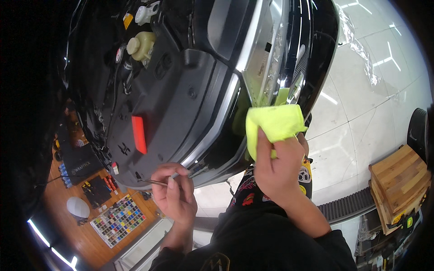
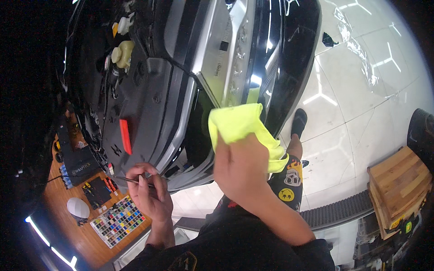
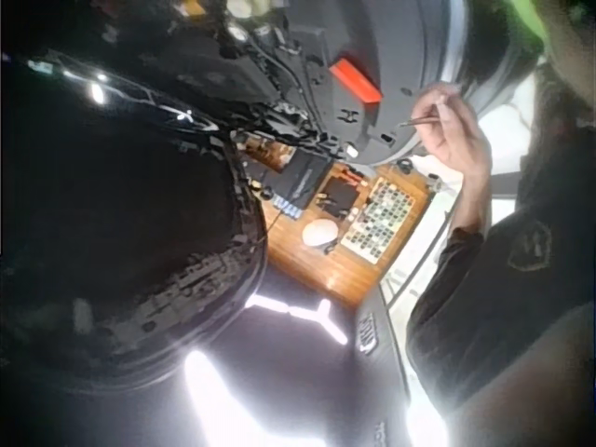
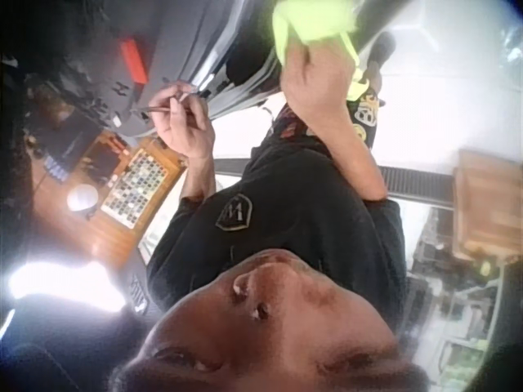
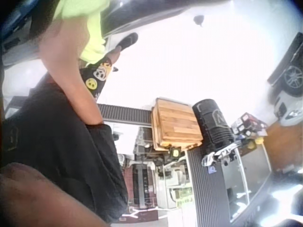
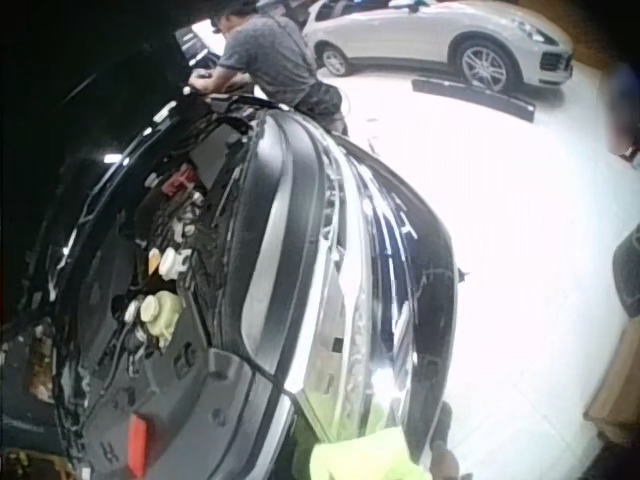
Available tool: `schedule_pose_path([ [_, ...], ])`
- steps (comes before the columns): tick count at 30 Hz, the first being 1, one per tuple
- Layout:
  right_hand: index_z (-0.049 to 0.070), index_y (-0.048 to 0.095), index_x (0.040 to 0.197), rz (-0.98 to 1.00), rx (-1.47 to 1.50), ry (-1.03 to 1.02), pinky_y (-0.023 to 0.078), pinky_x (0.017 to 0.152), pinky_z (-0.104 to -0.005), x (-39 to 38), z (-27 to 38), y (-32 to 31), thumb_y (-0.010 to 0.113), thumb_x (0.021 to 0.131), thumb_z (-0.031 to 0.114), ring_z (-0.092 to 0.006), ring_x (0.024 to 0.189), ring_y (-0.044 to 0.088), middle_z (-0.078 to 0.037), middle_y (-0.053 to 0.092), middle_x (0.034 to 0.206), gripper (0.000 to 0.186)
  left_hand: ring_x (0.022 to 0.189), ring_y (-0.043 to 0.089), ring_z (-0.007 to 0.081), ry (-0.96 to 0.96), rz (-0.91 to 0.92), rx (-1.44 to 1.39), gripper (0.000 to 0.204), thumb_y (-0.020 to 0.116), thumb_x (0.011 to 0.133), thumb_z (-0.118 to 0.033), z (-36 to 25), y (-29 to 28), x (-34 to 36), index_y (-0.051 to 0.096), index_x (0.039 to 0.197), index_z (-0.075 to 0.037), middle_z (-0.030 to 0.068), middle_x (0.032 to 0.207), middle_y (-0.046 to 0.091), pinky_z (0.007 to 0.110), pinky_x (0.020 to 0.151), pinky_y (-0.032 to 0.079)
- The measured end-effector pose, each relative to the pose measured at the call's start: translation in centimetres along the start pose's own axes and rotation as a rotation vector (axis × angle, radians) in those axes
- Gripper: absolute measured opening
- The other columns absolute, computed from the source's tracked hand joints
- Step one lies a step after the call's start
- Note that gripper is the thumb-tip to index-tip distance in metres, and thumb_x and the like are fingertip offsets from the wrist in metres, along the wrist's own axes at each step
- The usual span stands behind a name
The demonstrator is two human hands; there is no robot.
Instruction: The person applies a transparent protective film to the front bumper of a black car. They use a red squeegee to smooth the film, a metal tool to trim edges, and a yellow cloth to wipe the surface, working along the chrome trim and headlight area.
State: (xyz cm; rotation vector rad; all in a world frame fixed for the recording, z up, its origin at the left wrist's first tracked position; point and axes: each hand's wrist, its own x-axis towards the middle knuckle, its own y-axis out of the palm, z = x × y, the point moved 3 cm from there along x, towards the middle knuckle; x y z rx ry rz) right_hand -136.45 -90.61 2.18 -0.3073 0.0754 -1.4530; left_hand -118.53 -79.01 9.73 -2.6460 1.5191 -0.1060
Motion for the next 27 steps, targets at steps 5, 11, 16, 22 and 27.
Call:
schedule_pose_path([
  [5,-0.001,0.063,0.092,0.458,0.455,0.181,0.046,0.060,-0.0475,-4.5,-0.9,-2.8,0.066,0.093,0.006,-0.0397,0.070,0.062,-0.018,0.061,0.079,0.008,0.049,0.040,0.0028,-0.188,0.271,0.063,0.036,0.046,0.111,-0.026,0.6,2.5,-0.7,0.058,0.126,0.005,0.0262,0.128,0.061,0.018,0.046,0.033],
  [11,0.000,0.062,0.103,0.807,0.836,0.381,0.050,0.068,-0.0382,-2.6,0.4,-4.7,0.067,0.098,0.015,-0.0332,0.078,0.065,-0.016,0.063,0.085,0.017,0.082,0.060,0.0132,-0.250,0.269,0.338,0.036,0.045,0.112,-0.028,0.5,5.3,-2.8,0.063,0.117,0.003,0.0140,0.112,0.068,0.027,0.075,0.047],
  [16,0.000,0.069,0.114,0.335,0.478,-0.041,0.053,0.064,-0.0334,-0.5,1.4,-7.3,0.077,0.088,0.006,-0.0292,0.076,0.068,-0.012,0.066,0.094,0.028,0.075,0.061,0.0155,-0.223,0.424,0.713,0.017,0.062,0.102,-0.013,-0.7,4.8,-2.2,0.066,0.100,0.003,0.0114,0.092,0.068,0.029,0.067,0.047],
  [22,0.001,0.075,0.108,0.416,0.788,0.094,0.054,0.075,-0.0320,-3.1,-0.1,-4.3,0.077,0.087,0.004,-0.0230,0.090,0.069,-0.011,0.066,0.107,0.021,0.077,0.069,0.0224,-0.160,0.649,0.724,0.018,0.073,0.089,-0.002,-1.8,8.7,-1.9,0.071,0.107,-0.001,0.0132,0.099,0.073,0.029,0.065,0.051],
  [27,-0.005,0.060,0.127,0.208,1.373,0.550,0.052,0.079,-0.0298,-4.2,-6.7,-6.5,0.056,0.104,0.005,-0.0155,0.081,0.063,-0.008,0.066,0.092,0.026,0.061,0.062,0.0200,-0.276,0.643,1.196,0.008,0.083,0.083,-0.011,-6.7,4.0,3.8,0.077,0.079,-0.007,0.0084,0.068,0.066,0.032,0.055,0.045],
])
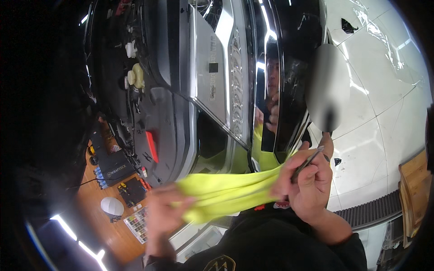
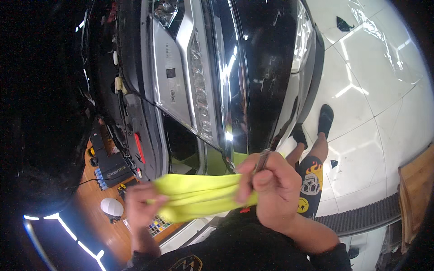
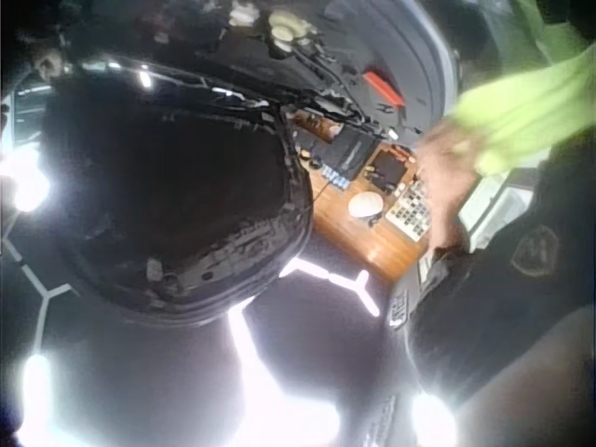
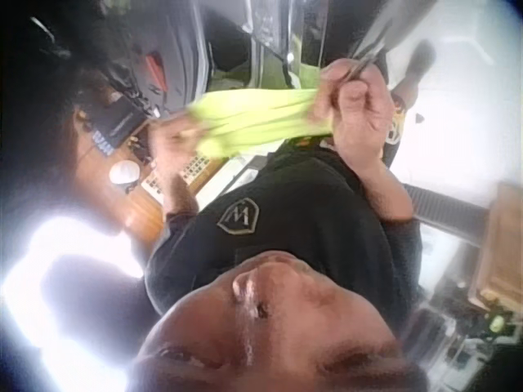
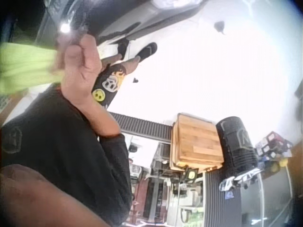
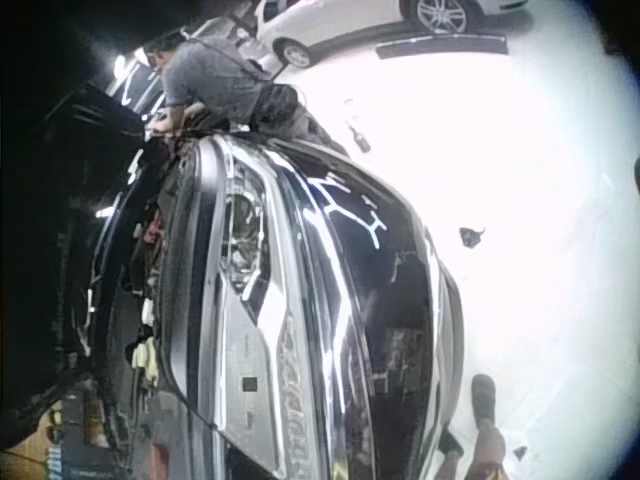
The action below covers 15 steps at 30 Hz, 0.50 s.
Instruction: The person applies a transparent protective film to the front bumper of a black car. They use a red squeegee to smooth the film, a metal tool to trim edges, and a yellow cloth to wipe the surface, working along the chrome trim and headlight area.
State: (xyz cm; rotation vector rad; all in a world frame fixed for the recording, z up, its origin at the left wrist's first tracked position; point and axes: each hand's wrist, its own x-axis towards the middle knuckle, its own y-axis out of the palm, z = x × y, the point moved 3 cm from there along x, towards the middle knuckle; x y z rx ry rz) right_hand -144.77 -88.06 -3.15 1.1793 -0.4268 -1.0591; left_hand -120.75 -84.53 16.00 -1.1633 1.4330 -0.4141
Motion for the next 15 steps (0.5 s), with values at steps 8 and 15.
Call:
schedule_pose_path([
  [8,-0.004,0.043,0.153,0.178,-0.593,0.010,0.049,0.073,-0.0221,2.2,-0.9,-1.9,0.048,0.103,-0.001,-0.0105,0.076,0.057,-0.012,0.068,0.103,0.050,0.081,0.056,0.0226,0.077,-0.782,0.778,0.018,0.074,0.087,0.001,0.0,-11.8,4.8,0.057,0.089,0.001,0.0078,0.088,0.054,0.035,0.076,0.045],
  [15,-0.005,0.062,0.135,0.202,-0.766,-0.292,0.055,0.065,-0.0248,6.5,-0.7,-1.7,0.052,0.102,-0.004,-0.0165,0.070,0.068,-0.016,0.075,0.100,0.034,0.085,0.045,0.0136,0.174,-0.691,-0.150,0.031,0.078,0.088,-0.024,1.5,0.7,9.9,0.056,0.101,-0.007,0.0024,0.094,0.050,0.026,0.079,0.036],
])
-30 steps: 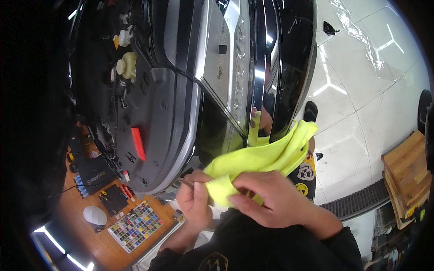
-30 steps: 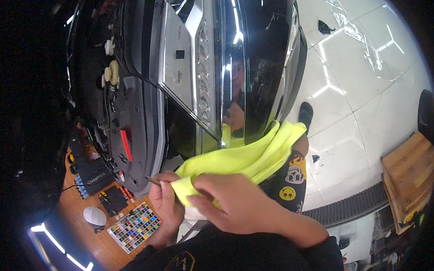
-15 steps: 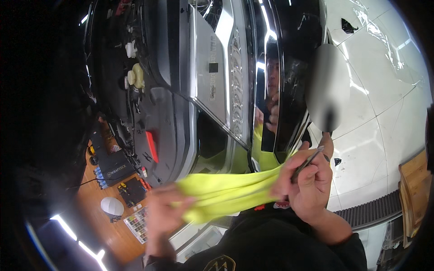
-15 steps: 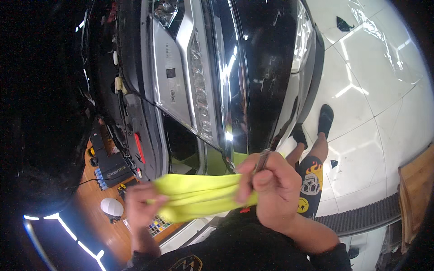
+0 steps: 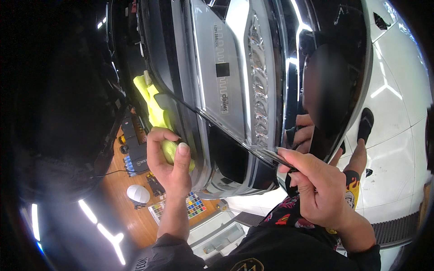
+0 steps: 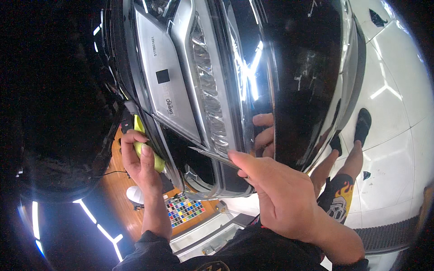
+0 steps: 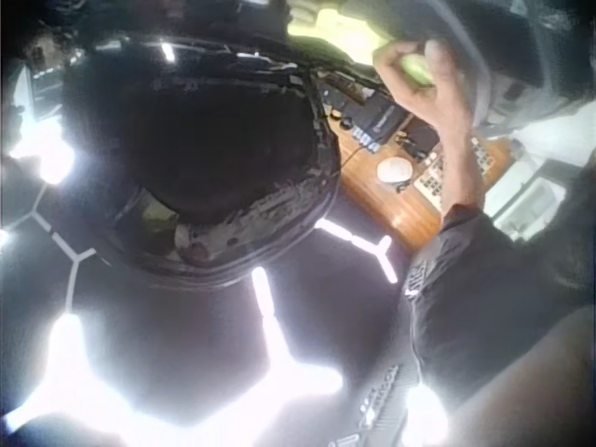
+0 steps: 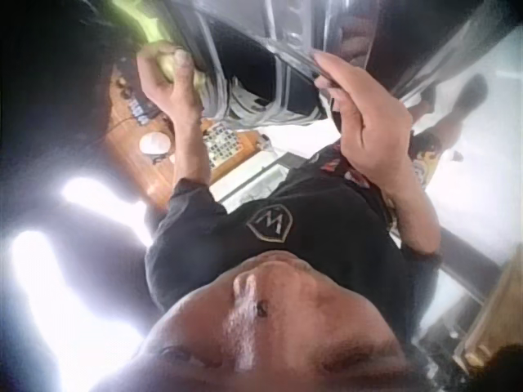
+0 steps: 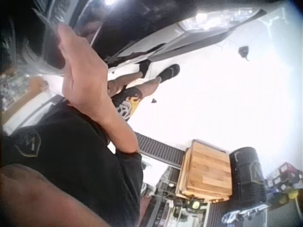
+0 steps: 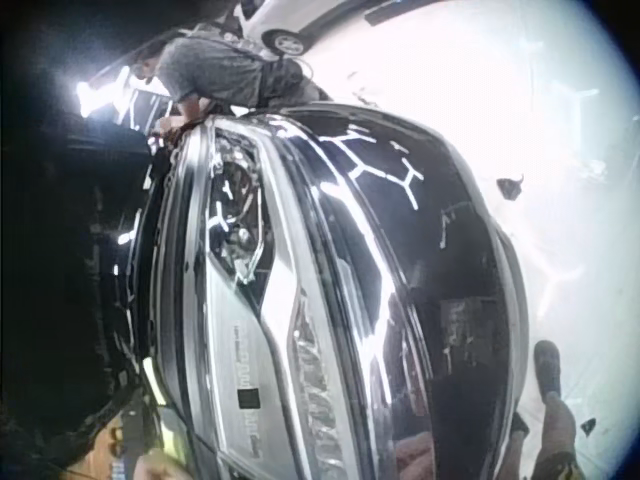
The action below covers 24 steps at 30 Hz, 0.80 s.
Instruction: The person applies a transparent protective film to the front bumper of a black car. They use a red squeegee to smooth the film, a metal tool to trim edges, and a yellow cloth to wipe the surface, working along the chrome trim and headlight area.
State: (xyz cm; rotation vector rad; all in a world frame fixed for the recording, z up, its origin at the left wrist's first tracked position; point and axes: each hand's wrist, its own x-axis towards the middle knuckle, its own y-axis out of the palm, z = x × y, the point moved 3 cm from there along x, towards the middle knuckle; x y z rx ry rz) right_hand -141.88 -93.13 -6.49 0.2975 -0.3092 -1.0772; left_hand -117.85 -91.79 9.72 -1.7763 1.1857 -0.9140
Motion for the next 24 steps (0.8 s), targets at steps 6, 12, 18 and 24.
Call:
schedule_pose_path([
  [6,-0.005,0.068,0.127,-0.124,-0.054,-0.062,0.055,0.066,-0.0287,0.3,0.1,2.9,0.064,0.088,-0.012,-0.0230,0.074,0.069,-0.018,0.071,0.098,0.040,0.086,0.044,0.0161,0.254,-0.033,0.153,0.037,0.082,0.083,-0.024,-0.7,1.8,1.0,0.052,0.095,-0.006,0.0044,0.094,0.045,0.028,0.080,0.036],
  [12,-0.003,0.065,0.133,-0.128,-0.107,-0.076,0.056,0.069,-0.0330,0.6,0.2,3.4,0.066,0.082,-0.014,-0.0270,0.082,0.069,-0.015,0.065,0.101,0.052,0.084,0.042,0.0162,0.314,-0.027,0.162,0.040,0.084,0.078,-0.020,-0.9,2.2,1.4,0.050,0.093,-0.007,0.0038,0.092,0.042,0.028,0.077,0.034],
  [18,-0.005,0.067,0.130,-0.209,-0.117,-0.139,0.055,0.069,-0.0314,0.9,0.2,4.0,0.065,0.082,-0.015,-0.0263,0.080,0.069,-0.015,0.067,0.098,0.050,0.083,0.042,0.0154,0.305,-0.020,0.206,0.040,0.084,0.077,-0.017,-1.3,2.2,1.4,0.049,0.092,-0.006,0.0033,0.092,0.042,0.028,0.076,0.034],
  [24,-0.006,0.069,0.128,-0.262,-0.134,-0.169,0.055,0.068,-0.0303,1.1,0.1,4.5,0.066,0.082,-0.016,-0.0259,0.078,0.069,-0.016,0.068,0.096,0.047,0.083,0.041,0.0148,0.309,-0.031,0.175,0.040,0.084,0.077,-0.017,-1.1,2.4,1.5,0.049,0.092,-0.006,0.0028,0.092,0.041,0.027,0.076,0.033],
])
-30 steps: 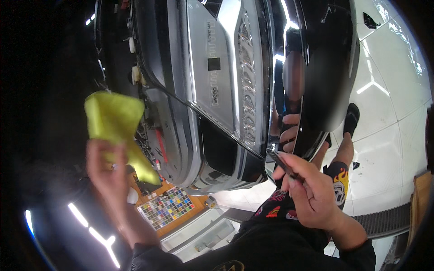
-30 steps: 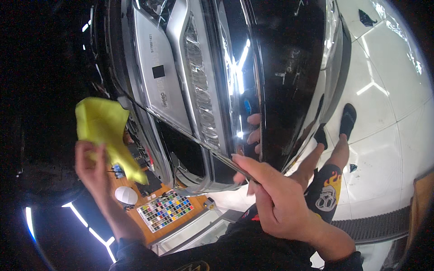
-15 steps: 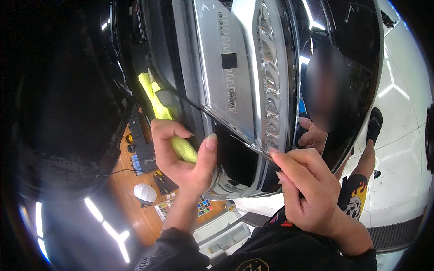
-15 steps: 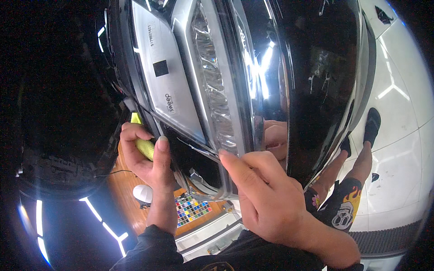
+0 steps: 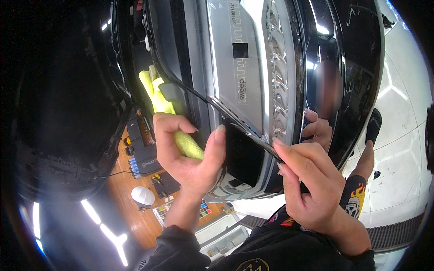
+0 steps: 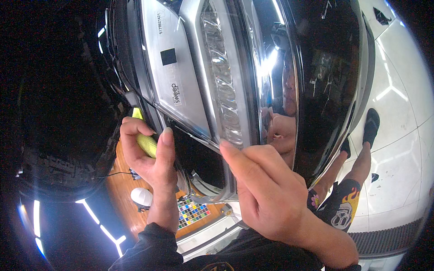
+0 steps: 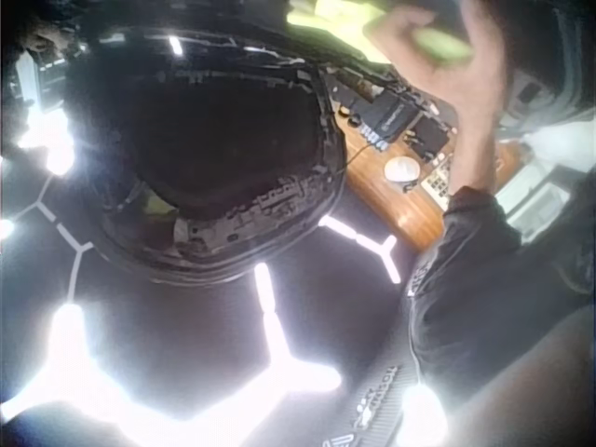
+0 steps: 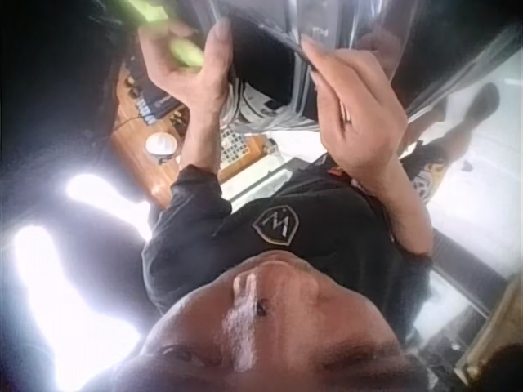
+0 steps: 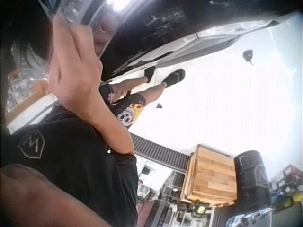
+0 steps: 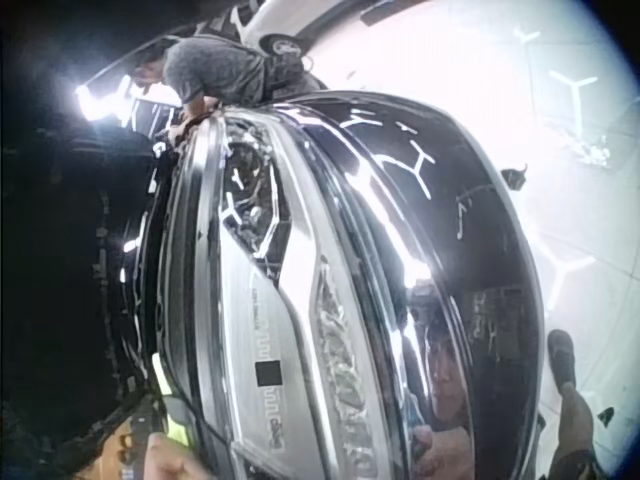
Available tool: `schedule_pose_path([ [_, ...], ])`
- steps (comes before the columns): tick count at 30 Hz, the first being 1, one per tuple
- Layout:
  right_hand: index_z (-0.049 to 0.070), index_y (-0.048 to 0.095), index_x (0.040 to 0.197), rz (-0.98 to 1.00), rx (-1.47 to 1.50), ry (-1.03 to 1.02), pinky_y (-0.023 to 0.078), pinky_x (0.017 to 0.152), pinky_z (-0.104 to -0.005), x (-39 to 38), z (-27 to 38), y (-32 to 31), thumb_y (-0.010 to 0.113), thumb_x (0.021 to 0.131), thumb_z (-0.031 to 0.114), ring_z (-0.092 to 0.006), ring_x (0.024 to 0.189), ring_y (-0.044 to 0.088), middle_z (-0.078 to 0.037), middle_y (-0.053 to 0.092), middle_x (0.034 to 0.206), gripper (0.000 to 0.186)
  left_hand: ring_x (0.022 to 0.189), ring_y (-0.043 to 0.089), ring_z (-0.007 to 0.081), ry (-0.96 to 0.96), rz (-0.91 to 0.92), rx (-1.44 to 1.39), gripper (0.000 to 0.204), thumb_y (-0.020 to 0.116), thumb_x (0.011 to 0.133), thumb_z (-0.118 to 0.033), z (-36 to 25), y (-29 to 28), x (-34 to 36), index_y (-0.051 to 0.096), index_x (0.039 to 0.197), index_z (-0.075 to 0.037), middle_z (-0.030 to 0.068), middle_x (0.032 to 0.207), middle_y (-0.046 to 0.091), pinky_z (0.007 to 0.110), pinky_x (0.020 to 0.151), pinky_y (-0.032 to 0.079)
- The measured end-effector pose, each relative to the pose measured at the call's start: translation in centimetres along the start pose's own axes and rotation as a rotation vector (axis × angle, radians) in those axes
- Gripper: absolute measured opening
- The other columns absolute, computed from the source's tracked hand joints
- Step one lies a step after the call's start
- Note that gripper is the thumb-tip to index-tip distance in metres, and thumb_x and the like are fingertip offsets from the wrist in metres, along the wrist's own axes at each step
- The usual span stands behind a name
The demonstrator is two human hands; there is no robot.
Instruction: The person applies a transparent protective film to the front bumper of a black car. They use a red squeegee to smooth the film, a metal tool to trim edges, and a yellow cloth to wipe the surface, working along the chrome trim and headlight area.
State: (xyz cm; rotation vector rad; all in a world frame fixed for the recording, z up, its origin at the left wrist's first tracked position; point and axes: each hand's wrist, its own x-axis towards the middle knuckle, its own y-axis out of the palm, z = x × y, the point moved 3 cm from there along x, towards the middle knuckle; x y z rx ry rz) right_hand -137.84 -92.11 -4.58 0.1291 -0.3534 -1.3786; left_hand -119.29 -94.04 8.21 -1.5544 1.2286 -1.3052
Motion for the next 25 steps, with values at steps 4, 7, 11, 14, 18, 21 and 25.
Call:
schedule_pose_path([
  [4,-0.006,0.069,0.127,-0.008,-0.017,-0.010,0.055,0.068,-0.0298,0.15,0.29,-0.02,0.067,0.081,-0.016,-0.0247,0.077,0.069,-0.015,0.068,0.095,0.047,0.082,0.041,0.0146,0.008,-0.014,-0.012,0.040,0.084,0.077,-0.017,-0.08,-0.06,-0.02,0.049,0.092,-0.006,0.0028,0.092,0.041,0.027,0.075,0.034],
  [7,-0.006,0.069,0.127,-0.016,-0.024,-0.011,0.055,0.068,-0.0293,0.15,0.32,0.01,0.067,0.081,-0.016,-0.0238,0.077,0.069,-0.015,0.068,0.095,0.047,0.082,0.041,0.0147,0.062,-0.002,0.010,0.040,0.085,0.077,-0.017,-0.01,-0.06,0.17,0.049,0.092,-0.006,0.0029,0.092,0.041,0.028,0.075,0.034],
  [11,-0.006,0.069,0.127,-0.017,-0.044,-0.007,0.054,0.066,-0.0296,0.20,0.58,-0.03,0.068,0.080,-0.016,-0.0233,0.076,0.069,-0.014,0.068,0.094,0.048,0.082,0.041,0.0148,0.058,-0.004,0.010,0.040,0.085,0.077,-0.018,-0.06,-0.02,0.22,0.049,0.092,-0.007,0.0029,0.092,0.041,0.028,0.075,0.034],
  [14,-0.005,0.070,0.128,-0.001,-0.048,-0.002,0.053,0.064,-0.0300,0.22,0.66,-0.06,0.068,0.079,-0.015,-0.0225,0.074,0.067,-0.012,0.066,0.091,0.050,0.085,0.039,0.0149,0.017,-0.004,0.018,0.039,0.083,0.079,-0.020,-0.37,-0.39,0.00,0.048,0.093,-0.008,0.0024,0.094,0.039,0.027,0.079,0.032],
  [18,0.000,0.072,0.128,0.025,-0.067,0.088,0.052,0.062,-0.0299,0.28,0.99,-0.37,0.068,0.078,-0.015,-0.0210,0.071,0.065,-0.011,0.061,0.089,0.053,0.086,0.038,0.0148,-0.008,-0.006,-0.007,0.039,0.083,0.080,-0.020,-0.22,-0.11,-0.05,0.047,0.093,-0.008,0.0022,0.094,0.039,0.028,0.079,0.031],
  [21,0.004,0.073,0.128,0.025,-0.075,0.140,0.051,0.061,-0.0291,-0.08,1.12,-0.33,0.068,0.077,-0.015,-0.0200,0.071,0.065,-0.012,0.058,0.092,0.054,0.082,0.040,0.0146,0.026,-0.008,0.018,0.040,0.084,0.079,-0.018,-0.23,-0.35,0.07,0.048,0.093,-0.007,0.0026,0.092,0.040,0.028,0.075,0.033],
  [25,0.006,0.073,0.130,0.044,-0.087,0.126,0.051,0.062,-0.0282,-0.33,0.87,-0.17,0.069,0.077,-0.015,-0.0189,0.072,0.065,-0.012,0.057,0.097,0.056,0.083,0.040,0.0143,0.015,0.007,0.025,0.040,0.084,0.079,-0.019,-0.42,-0.25,0.17,0.048,0.092,-0.007,0.0031,0.093,0.040,0.028,0.075,0.033],
])
